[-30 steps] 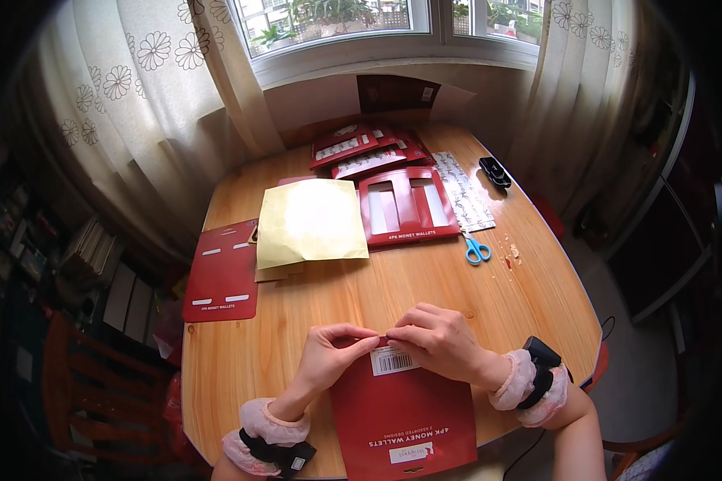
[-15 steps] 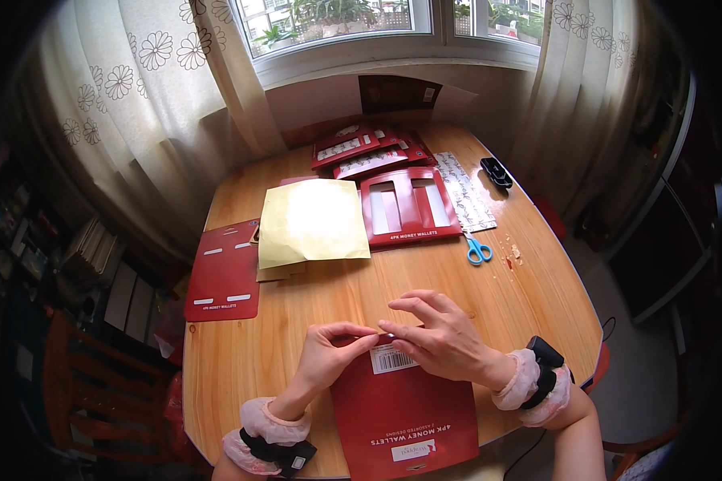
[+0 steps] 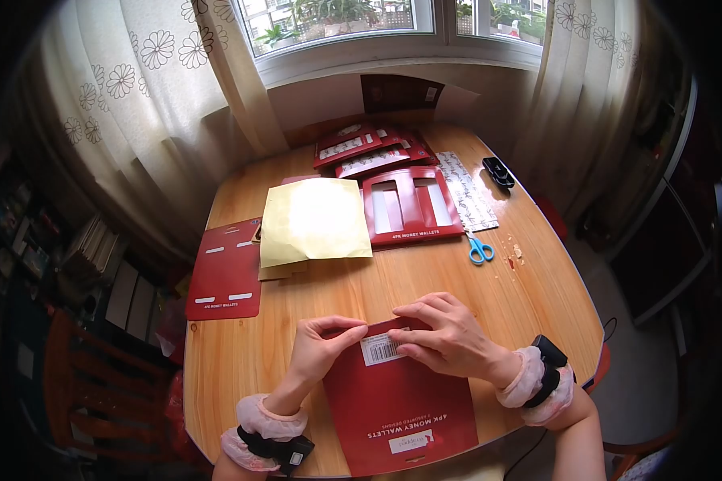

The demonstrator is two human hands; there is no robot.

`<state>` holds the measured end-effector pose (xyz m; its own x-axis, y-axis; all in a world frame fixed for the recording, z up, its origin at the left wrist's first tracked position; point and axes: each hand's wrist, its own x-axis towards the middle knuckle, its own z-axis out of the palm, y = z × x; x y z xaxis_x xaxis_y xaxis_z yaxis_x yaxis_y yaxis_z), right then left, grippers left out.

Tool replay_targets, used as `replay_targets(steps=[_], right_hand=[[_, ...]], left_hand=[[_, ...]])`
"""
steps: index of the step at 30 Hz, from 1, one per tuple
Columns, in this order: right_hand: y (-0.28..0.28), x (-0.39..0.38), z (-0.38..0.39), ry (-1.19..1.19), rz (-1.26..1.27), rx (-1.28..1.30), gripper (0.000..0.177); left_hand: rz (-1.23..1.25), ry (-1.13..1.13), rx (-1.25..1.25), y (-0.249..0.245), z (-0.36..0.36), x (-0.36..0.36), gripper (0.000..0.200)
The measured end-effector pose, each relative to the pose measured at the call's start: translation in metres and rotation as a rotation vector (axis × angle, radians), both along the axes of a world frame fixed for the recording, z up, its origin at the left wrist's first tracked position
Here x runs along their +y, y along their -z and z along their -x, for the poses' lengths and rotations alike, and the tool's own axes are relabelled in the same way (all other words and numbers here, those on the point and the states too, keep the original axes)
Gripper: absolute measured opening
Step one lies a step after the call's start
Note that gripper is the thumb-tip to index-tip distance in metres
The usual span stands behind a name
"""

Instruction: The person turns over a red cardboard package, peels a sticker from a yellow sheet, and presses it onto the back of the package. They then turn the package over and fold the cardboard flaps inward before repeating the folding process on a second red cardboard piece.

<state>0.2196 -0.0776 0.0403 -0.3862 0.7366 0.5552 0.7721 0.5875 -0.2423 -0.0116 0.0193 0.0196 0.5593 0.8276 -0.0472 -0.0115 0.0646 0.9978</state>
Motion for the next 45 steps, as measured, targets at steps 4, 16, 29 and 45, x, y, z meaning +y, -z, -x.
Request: replay_targets(steps=[4, 16, 29, 45], right_hand=[[0.001, 0.001, -0.001, 0.032, -0.006, 0.06, 0.029], [0.001, 0.0, 0.001, 0.131, 0.032, -0.003, 0.037], [0.033, 0.015, -0.023, 0.28, 0.597, 0.796, 0.043], [0.031, 0.024, -0.055, 0.112, 0.887, 1.126, 0.034]], left_hand=[[-0.01, 0.005, -0.015, 0.0, 0.0, 0.0, 0.012], [-0.024, -0.014, 0.002, 0.002, 0.001, 0.001, 0.012], [0.025, -0.242, -0.144, 0.018, 0.01, 0.022, 0.013], [-0.111, -0.285, -0.125, 0.03, 0.028, 0.05, 0.023]])
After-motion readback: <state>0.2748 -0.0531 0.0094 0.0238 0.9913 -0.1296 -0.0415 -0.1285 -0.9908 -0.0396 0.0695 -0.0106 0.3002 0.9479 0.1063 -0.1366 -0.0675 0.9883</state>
